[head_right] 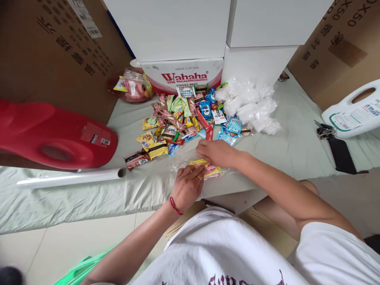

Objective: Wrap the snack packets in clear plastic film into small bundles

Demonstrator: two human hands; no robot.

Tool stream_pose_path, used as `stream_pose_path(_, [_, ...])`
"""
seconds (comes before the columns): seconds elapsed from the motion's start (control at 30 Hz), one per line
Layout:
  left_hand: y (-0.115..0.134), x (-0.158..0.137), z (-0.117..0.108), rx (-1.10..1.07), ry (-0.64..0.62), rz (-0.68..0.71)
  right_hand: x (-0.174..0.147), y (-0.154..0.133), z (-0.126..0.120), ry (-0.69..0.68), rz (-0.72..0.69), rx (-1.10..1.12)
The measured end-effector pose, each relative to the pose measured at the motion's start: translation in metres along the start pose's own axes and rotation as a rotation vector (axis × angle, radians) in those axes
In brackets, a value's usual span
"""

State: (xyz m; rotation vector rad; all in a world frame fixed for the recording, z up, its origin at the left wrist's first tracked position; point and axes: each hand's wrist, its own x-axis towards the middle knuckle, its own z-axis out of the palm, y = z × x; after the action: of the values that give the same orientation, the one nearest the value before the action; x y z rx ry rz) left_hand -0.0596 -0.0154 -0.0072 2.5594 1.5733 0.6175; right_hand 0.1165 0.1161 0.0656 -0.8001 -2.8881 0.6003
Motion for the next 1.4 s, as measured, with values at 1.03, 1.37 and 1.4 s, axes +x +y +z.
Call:
stream_pose_path(1.03, [-0.051, -0.016, -0.054, -0.756, -0.145, -0.804, -0.067, -0.02, 0.079, 0.166, -0.178, 0.226])
stream_pose_path(1.37, [0.019, 0.02, 0.009, -0.336, 0.045, -0.348, -0.083, -0.001, 0.061, 0.612, 0.307, 0.389])
stream_pose_path(1.4, [0.022, 0.017, 0.01, -0.244, 0.03, -0.317, -0.083, 0.006, 0.059, 0.716, 0.487, 0.352])
